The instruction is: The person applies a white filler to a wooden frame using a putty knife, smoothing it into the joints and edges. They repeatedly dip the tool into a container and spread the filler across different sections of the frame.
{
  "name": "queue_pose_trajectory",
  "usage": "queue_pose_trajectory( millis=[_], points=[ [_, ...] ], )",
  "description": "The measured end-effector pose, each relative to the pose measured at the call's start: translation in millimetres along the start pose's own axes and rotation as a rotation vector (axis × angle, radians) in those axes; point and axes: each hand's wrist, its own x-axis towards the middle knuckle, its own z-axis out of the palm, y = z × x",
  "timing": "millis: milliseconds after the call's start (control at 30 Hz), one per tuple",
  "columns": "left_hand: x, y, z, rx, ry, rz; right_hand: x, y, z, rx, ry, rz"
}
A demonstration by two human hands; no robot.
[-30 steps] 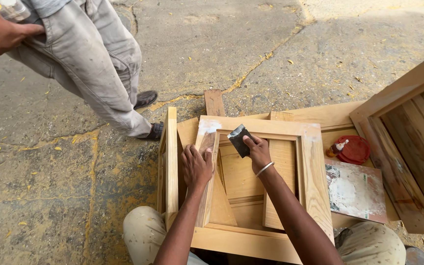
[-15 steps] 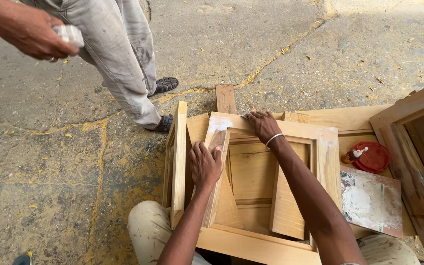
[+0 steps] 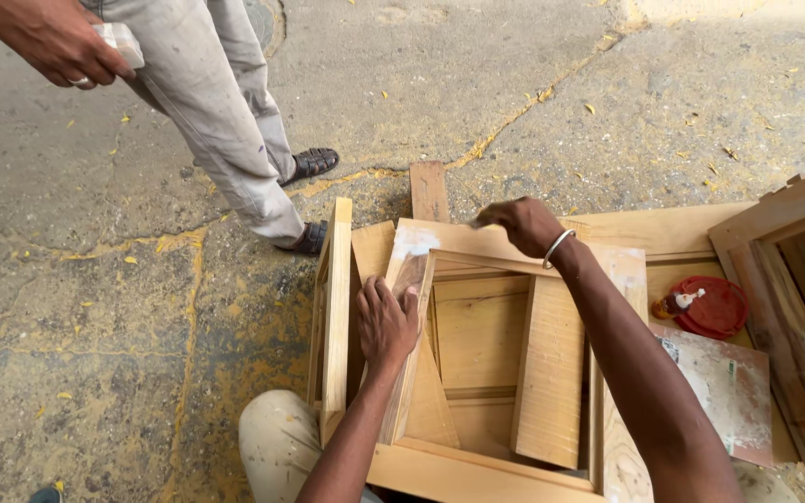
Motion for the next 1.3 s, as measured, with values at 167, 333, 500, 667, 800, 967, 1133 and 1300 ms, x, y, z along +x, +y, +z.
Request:
queue_pose_trajectory(
  millis=[167, 333, 500, 667, 800, 967, 1133, 1300],
  points=[
    [-2.0, 1.3, -1.8, 0.025, 0.005, 0.016, 26.0, 20.4, -11.6, 0.032, 0.118, 0.212],
    [-1.3, -1.3, 3.5, 0.046, -0.010, 0.019, 45.3, 49.4, -4.3, 0.492, -0.068, 0.483],
    [3.9, -2.6, 6.4, 0.055, -0.059, 0.013, 55.7, 58.5, 1.9, 0.701, -0.245, 0.437],
    [2.6, -3.8, 8.0, 0.056, -0.037, 0.045, 65.8, 70.9, 8.6, 0.713, -0.374, 0.339],
    [2.0, -3.8, 9.6, 0.069, -0.031, 0.041, 75.5, 83.8, 14.3, 0.684, -0.383, 0.320],
    [2.0, -5.1, 10.2, 0.086, -0.011, 0.065, 69.1, 85.2, 6.1, 0.692, -0.285, 0.297],
    [4.0, -3.9, 6.6, 0.068, -0.014, 0.048, 44.7, 41.9, -5.3, 0.659, -0.022, 0.477],
    [0.4, -1.2, 6.8, 0.046, 0.042, 0.057, -14.1, -28.1, 29.1, 0.521, 0.195, 0.410]
  ],
)
